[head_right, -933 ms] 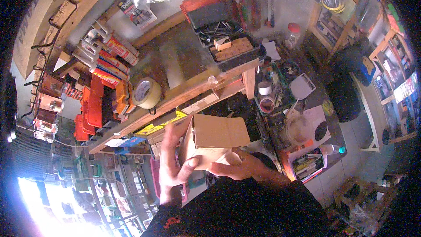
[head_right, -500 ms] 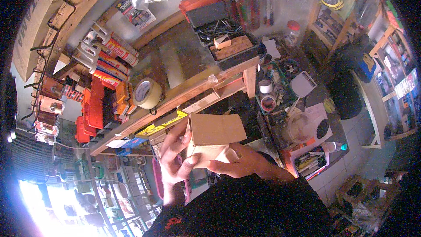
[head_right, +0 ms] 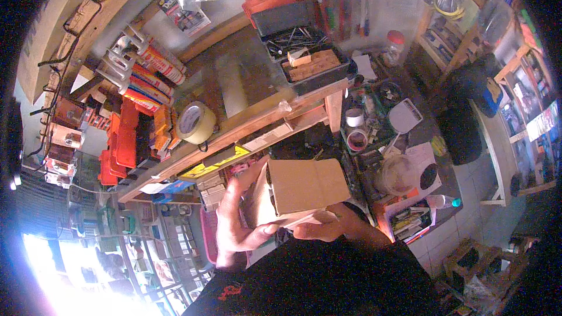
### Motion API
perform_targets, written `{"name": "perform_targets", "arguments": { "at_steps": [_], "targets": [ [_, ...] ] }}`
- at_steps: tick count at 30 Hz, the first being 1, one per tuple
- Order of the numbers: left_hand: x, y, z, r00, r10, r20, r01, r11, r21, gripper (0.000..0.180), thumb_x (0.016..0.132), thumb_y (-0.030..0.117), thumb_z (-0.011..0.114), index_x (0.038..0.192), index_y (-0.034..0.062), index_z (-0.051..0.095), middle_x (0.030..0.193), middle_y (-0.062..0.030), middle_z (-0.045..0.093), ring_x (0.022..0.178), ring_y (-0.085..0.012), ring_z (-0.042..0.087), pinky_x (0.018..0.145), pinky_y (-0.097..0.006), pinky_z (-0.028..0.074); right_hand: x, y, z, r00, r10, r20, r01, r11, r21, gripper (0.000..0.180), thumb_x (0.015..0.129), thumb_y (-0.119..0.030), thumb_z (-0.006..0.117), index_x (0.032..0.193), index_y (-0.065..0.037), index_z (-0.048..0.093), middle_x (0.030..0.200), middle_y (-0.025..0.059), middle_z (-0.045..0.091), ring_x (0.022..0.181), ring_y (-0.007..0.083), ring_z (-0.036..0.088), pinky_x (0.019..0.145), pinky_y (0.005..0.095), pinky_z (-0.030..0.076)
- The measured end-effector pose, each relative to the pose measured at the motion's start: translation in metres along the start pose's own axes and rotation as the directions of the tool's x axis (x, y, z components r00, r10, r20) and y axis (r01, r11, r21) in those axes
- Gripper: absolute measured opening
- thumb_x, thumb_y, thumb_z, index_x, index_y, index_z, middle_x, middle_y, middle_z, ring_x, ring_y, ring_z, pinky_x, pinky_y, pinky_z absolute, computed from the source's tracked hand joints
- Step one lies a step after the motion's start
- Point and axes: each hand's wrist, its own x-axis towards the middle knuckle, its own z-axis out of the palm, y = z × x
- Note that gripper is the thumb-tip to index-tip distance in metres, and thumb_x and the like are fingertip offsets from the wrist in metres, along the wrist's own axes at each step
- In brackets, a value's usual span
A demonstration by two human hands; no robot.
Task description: The person assembles a small cardboard box by hand at a workbench. They fold the flaps of the cardboard into place to form the base and then use a roll of tape to secure the edges.
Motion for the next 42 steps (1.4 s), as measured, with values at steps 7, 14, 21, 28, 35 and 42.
{"name": "perform_targets", "arguments": {
  "at_steps": [7,14,21,28,35,42],
  "targets": [
    [0.016,0.004,-0.002,0.997,-0.013,0.074,0.005,0.994,0.109,0.057,0.079,0.018,0.076,0.133,0.0081,0.060,0.141,-0.0291,0.046,0.117,-0.0429,0.060,0.093,-0.046,0.054,0.005,-0.024,0.009,0.986,0.160,-0.052,-0.125,0.904,0.409,0.068,0.084,-0.033,0.076,0.138,-0.006,0.044,0.125,0.0072,0.060,0.121,0.0233,0.054,0.105,0.0374,0.041],
    [0.008,-0.008,0.010,0.991,-0.094,0.090,0.091,0.995,0.039,0.080,0.072,0.016,0.081,0.144,0.0064,0.047,0.141,-0.0281,0.042,0.124,-0.0450,0.053,0.098,-0.047,0.051,0.011,-0.013,0.007,0.991,0.071,-0.114,-0.030,0.944,0.329,0.079,0.085,-0.033,0.075,0.144,-0.001,0.033,0.133,0.0103,0.054,0.123,0.0211,0.052,0.106,0.0382,0.041],
    [0.001,-0.028,0.020,0.922,-0.383,0.054,0.382,0.877,-0.291,0.088,0.076,0.014,0.072,0.151,-0.0021,0.029,0.142,-0.0257,0.043,0.134,-0.0350,0.046,0.110,-0.042,0.036,0.045,0.000,-0.005,0.970,-0.117,-0.215,0.205,0.865,0.457,0.095,0.092,-0.072,0.036,0.149,0.003,0.028,0.147,0.0159,0.045,0.132,0.0254,0.048,0.110,0.0414,0.039],
    [0.007,-0.021,0.027,0.853,-0.500,-0.151,0.338,0.749,-0.569,0.088,0.082,0.011,0.058,0.156,-0.0026,0.012,0.153,-0.0204,0.034,0.141,-0.0278,0.036,0.115,-0.039,0.028,0.071,-0.006,-0.003,0.688,-0.224,-0.690,0.430,0.892,0.139,0.045,0.104,-0.032,0.042,0.130,0.003,0.051,0.119,0.0117,0.062,0.112,0.0208,0.058,0.100,0.0334,0.042],
    [0.012,-0.024,0.041,0.927,-0.281,-0.250,0.310,0.947,0.085,0.078,0.091,0.028,0.053,0.151,-0.0095,0.022,0.140,-0.0306,0.039,0.125,-0.0421,0.044,0.109,-0.047,0.032,0.088,-0.014,0.026,0.852,-0.265,-0.452,0.452,0.808,0.378,0.073,0.104,-0.046,0.036,0.156,-0.001,0.012,0.159,0.0146,0.025,0.144,0.0236,0.029,0.118,0.0385,0.023],
    [0.015,-0.030,0.035,0.915,-0.365,-0.170,0.385,0.917,0.102,0.067,0.098,0.033,0.045,0.152,-0.0017,0.027,0.140,-0.0299,0.038,0.130,-0.0433,0.038,0.113,-0.050,0.025,0.088,0.011,0.017,0.922,-0.095,-0.375,0.352,0.606,0.713,0.067,0.105,-0.050,0.025,0.155,-0.006,0.020,0.152,0.0121,0.038,0.137,0.0264,0.043,0.112,0.0438,0.038]
  ]
}}
